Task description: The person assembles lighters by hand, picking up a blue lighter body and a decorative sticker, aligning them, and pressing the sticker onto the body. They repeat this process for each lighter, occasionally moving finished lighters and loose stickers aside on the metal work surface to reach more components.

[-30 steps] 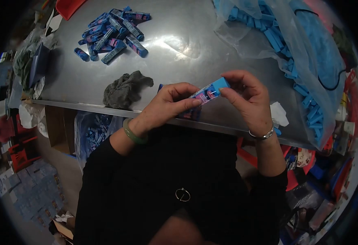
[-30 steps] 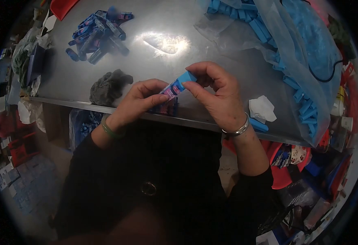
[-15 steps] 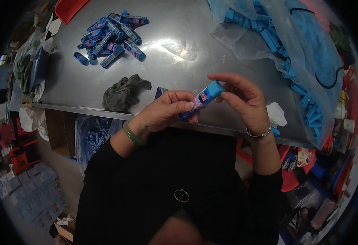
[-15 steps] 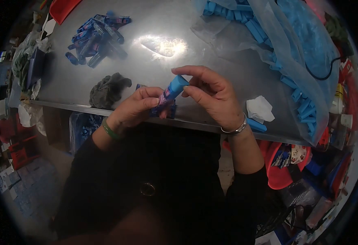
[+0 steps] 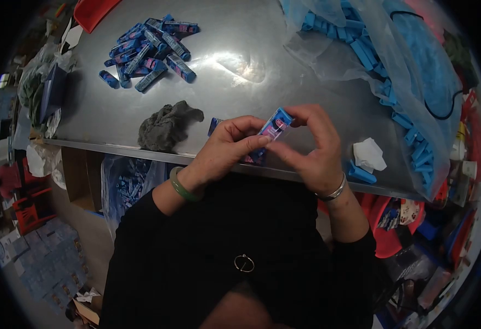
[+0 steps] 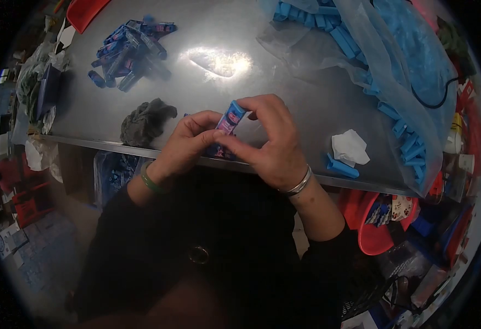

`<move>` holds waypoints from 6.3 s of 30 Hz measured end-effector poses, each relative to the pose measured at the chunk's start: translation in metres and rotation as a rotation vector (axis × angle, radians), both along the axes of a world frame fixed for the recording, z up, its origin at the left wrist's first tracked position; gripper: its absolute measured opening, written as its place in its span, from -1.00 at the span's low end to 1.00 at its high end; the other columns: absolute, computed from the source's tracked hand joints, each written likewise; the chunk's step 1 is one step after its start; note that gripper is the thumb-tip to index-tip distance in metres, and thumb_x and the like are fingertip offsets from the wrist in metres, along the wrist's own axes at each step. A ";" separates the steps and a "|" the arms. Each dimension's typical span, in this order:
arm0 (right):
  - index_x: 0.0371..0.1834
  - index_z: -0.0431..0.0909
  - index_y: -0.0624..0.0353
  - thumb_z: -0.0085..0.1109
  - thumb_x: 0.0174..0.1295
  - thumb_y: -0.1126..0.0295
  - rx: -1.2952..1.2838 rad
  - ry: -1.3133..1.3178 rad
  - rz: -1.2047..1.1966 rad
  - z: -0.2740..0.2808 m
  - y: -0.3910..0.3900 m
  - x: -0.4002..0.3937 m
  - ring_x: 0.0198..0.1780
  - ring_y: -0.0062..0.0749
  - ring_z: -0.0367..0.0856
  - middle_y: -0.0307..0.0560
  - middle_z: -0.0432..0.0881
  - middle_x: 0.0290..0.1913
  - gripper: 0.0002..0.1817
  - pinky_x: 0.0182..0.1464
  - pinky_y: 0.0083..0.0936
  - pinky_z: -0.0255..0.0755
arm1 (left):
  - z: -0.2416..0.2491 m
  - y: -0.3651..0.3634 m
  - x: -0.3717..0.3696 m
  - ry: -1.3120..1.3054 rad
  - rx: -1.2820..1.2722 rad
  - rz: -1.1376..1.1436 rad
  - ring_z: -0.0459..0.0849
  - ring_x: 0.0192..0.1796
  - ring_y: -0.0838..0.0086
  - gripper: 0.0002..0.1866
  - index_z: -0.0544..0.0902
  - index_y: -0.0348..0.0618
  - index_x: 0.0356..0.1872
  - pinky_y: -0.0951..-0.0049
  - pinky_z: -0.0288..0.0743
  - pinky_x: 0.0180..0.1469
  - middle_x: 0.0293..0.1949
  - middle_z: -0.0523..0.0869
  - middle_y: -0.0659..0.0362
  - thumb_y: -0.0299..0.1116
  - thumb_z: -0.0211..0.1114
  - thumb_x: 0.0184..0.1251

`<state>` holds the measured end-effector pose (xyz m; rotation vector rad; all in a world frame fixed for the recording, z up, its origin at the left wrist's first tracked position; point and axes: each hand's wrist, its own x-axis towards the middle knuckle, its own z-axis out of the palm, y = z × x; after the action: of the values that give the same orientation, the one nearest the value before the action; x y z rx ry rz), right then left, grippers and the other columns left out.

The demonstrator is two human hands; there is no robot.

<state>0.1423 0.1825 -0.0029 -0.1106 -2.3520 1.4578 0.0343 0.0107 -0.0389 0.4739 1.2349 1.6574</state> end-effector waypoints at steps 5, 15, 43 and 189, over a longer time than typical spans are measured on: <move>0.31 0.12 0.20 0.58 -0.25 0.28 0.430 0.005 -0.019 -0.015 -0.020 0.005 0.23 -0.02 0.30 0.13 0.29 0.20 0.02 0.27 -0.15 0.16 | 0.003 0.001 0.004 -0.155 0.013 0.011 0.69 -0.24 0.61 -0.75 0.61 -0.22 -0.02 0.65 0.56 -0.19 -0.27 0.72 0.19 -0.34 0.28 0.35; 0.25 0.17 0.25 0.53 -0.24 0.28 0.358 0.120 -0.027 -0.023 -0.022 0.003 0.23 0.04 0.32 0.16 0.29 0.19 -0.05 0.26 -0.11 0.19 | 0.003 0.000 0.002 -0.301 0.077 -0.039 0.68 -0.25 0.54 -0.74 0.57 -0.26 -0.04 0.58 0.57 -0.17 -0.30 0.70 0.13 -0.32 0.22 0.38; 0.18 0.43 0.20 0.24 0.05 0.41 1.420 -0.514 -0.560 -0.084 0.285 0.125 0.18 0.11 0.45 0.20 0.49 0.17 -0.46 0.19 -0.10 0.37 | -0.002 -0.020 -0.034 1.332 -0.271 -0.240 0.54 -0.12 0.27 -0.72 0.61 -0.16 -0.23 0.29 0.45 -0.04 -0.27 0.57 0.12 -0.43 0.46 0.00; -0.22 0.57 0.26 0.27 0.09 0.18 0.887 -0.520 -1.124 -0.082 0.232 0.138 -0.08 0.21 0.53 0.28 0.52 -0.13 -0.64 0.00 -0.06 0.44 | -0.011 -0.011 -0.031 1.407 -0.167 -0.084 0.53 -0.21 0.17 -0.84 0.58 -0.20 -0.45 0.27 0.39 -0.13 -0.34 0.57 0.10 -0.55 0.39 -0.08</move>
<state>0.2801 0.4143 -0.0846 -1.3885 -2.3150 -0.1789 0.0029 -0.0005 -0.0499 1.7027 2.2255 0.9961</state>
